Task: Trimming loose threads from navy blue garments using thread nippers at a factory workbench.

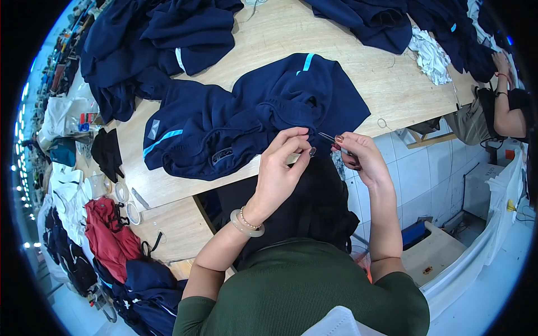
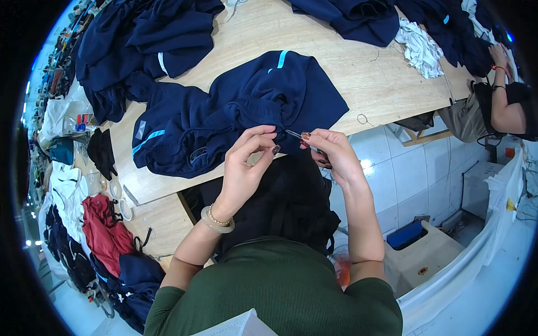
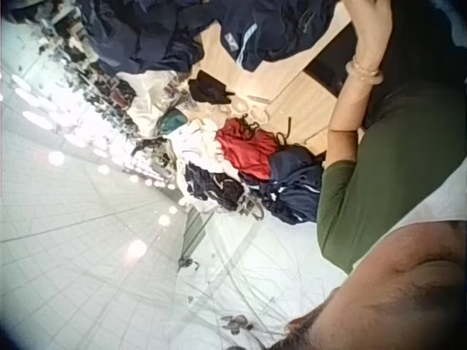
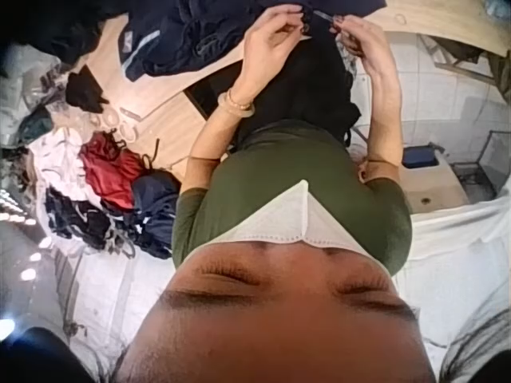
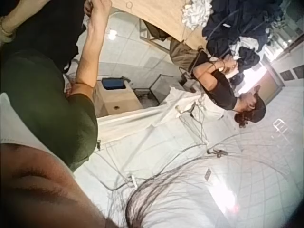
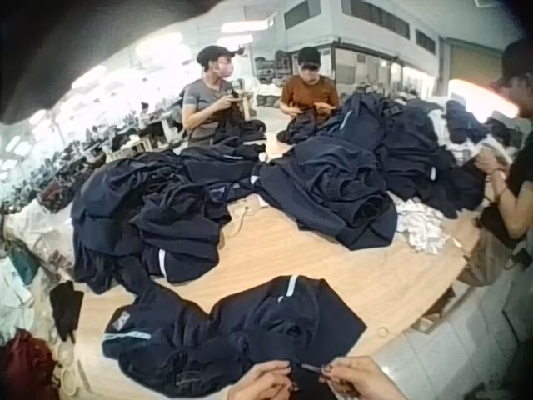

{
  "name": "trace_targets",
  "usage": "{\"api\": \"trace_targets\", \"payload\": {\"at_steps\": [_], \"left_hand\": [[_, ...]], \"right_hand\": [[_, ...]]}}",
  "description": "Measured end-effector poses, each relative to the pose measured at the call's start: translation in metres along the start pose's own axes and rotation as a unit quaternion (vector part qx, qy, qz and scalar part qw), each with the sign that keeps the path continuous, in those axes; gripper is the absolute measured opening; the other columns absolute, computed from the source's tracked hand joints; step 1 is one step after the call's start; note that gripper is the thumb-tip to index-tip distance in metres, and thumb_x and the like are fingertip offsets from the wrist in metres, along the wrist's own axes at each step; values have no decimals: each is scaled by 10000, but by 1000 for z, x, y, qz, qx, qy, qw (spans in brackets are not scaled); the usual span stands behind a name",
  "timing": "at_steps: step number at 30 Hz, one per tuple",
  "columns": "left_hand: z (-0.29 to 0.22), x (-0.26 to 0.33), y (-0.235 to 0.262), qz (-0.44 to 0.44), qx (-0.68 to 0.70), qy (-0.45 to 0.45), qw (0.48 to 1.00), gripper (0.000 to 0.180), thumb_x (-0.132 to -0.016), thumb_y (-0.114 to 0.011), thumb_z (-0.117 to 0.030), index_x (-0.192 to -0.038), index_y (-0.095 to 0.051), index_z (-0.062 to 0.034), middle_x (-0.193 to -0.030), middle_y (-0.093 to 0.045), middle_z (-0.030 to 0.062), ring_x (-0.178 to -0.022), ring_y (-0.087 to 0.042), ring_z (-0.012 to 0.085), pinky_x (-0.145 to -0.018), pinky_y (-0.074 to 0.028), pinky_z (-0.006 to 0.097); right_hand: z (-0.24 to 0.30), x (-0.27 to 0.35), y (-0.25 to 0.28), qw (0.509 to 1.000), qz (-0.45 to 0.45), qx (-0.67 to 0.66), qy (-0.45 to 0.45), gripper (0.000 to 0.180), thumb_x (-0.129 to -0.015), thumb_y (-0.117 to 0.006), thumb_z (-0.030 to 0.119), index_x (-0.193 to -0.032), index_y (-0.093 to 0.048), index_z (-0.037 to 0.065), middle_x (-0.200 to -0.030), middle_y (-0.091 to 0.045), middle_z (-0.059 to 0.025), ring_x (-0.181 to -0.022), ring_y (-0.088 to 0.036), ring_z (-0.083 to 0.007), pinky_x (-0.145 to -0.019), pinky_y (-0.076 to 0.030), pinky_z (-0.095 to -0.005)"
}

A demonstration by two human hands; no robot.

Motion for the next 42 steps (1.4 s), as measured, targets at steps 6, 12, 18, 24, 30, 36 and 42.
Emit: {"api": "trace_targets", "payload": {"at_steps": [6,12,18,24,30,36,42], "left_hand": [[-4,2,2,-10,-38,-29,999,73,-806,-629,70,-864,-636,27,-1148,-605,130,-1010,-635,209,-822,-510,290],[-4,2,1,-7,-38,-29,999,74,-803,-627,67,-859,-632,20,-1149,-605,133,-1029,-635,228,-855,-499,311],[-6,1,2,-8,-35,-29,999,88,-792,-631,77,-859,-630,20,-1155,-603,134,-1031,-635,234,-864,-495,313],[-7,4,3,-13,-36,-37,999,97,-785,-637,77,-862,-631,18,-1171,-595,143,-1043,-633,252,-864,-496,320],[-25,22,-19,79,-81,-110,988,49,-791,-674,-27,-825,-640,-17,-1268,-522,169,-1113,-578,303,-905,-477,359],[-18,41,4,107,-153,-62,980,176,-781,-723,-177,-822,-645,-25,-1051,-624,82,-921,-611,264,-792,-507,351],[-2,7,101,-96,-269,-87,955,345,-748,-679,19,-1072,-566,-20,-1077,-599,143,-1014,-581,322,-851,-483,363]], "right_hand": [[-3,-6,-9,1000,7,10,-11,224,-915,-590,230,-800,-630,42,-518,-410,64,-431,-303,-21,-428,-199,-200],[-1,-11,-13,1000,6,12,-1,232,-915,-592,243,-794,-634,49,-519,-408,67,-432,-303,-24,-433,-199,-199],[0,-13,-12,1000,4,11,10,223,-911,-597,236,-788,-634,54,-521,-412,67,-437,-306,-23,-435,-198,-199],[2,-13,-17,1000,-8,3,13,183,-905,-595,211,-829,-630,48,-599,-492,42,-463,-335,-17,-429,-223,-193],[10,-13,2,999,-22,-1,44,161,-888,-598,158,-935,-624,6,-800,-630,-31,-489,-364,-12,-425,-235,-179],[72,7,16,978,-95,-12,185,260,-982,-477,229,-957,-582,-8,-795,-618,-91,-503,-360,-52,-457,-288,-195],[72,-25,-119,972,128,-37,195,331,-1022,-390,315,-981,-525,16,-856,-631,-145,-742,-622,-194,-683,-519,-303]]}}
Point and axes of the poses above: each hand's wrist, its own x-axis away from the middle knuckle, its own y-axis out of the back of the hand, z = x × y, the point moved 9 cm from there along -x, towards the middle knuckle
